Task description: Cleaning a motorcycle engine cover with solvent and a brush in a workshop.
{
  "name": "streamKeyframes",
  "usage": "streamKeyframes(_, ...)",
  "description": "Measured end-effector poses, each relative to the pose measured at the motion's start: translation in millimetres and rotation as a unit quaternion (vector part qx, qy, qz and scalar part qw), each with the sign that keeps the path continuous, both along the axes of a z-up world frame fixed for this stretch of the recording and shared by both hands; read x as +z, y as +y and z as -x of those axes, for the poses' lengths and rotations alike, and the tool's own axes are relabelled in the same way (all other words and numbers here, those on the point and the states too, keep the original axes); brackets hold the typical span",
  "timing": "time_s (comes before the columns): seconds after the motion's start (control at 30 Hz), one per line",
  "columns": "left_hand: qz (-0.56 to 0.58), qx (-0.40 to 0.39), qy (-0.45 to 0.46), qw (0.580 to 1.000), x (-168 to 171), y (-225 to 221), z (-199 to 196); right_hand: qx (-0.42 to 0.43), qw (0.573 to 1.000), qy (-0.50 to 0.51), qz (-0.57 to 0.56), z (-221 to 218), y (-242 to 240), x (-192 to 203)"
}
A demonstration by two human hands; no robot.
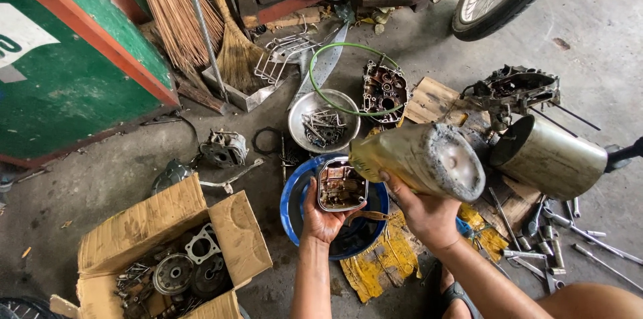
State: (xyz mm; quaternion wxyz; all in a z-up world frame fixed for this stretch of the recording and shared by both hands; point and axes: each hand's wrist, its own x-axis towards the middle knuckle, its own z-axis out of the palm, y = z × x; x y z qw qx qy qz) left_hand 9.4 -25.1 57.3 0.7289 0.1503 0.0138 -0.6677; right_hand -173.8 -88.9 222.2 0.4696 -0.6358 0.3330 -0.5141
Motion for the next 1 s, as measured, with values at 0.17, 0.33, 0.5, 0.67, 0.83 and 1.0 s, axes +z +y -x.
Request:
streamKeyframes(0.17, 0.024, -0.021, 0.027, 0.999, 0.8, -1.6, 8.2, 0.000, 0.999, 0.031, 0.031, 3.1, 2.7, -11.6)
streamKeyframes(0.33, -0.054, -0.020, -0.044, 0.997, -9.5, -4.5, 6.3, 0.007, 1.000, 0.029, 0.011, 4.2, 1.3, -9.2)
streamKeyframes(0.5, -0.089, 0.042, -0.255, 0.962, -5.6, -5.4, -10.9, -0.002, 1.000, 0.016, -0.006, 7.4, -1.7, -14.9)
streamKeyframes(0.67, -0.083, 0.082, -0.339, 0.933, 9.7, 1.7, -25.7, -0.075, 0.995, 0.061, 0.027, 0.1, -0.8, 4.6)
streamKeyframes(0.83, -0.044, 0.038, -0.103, 0.993, 52.0, 3.3, -16.6, -0.035, 0.993, -0.091, -0.062, -6.4, 5.9, 14.0)
streamKeyframes(1.0, -0.012, -0.007, 0.004, 1.000, 34.2, 0.2, -3.9, -0.051, 0.993, -0.078, -0.077, -8.7, 15.8, 11.1)
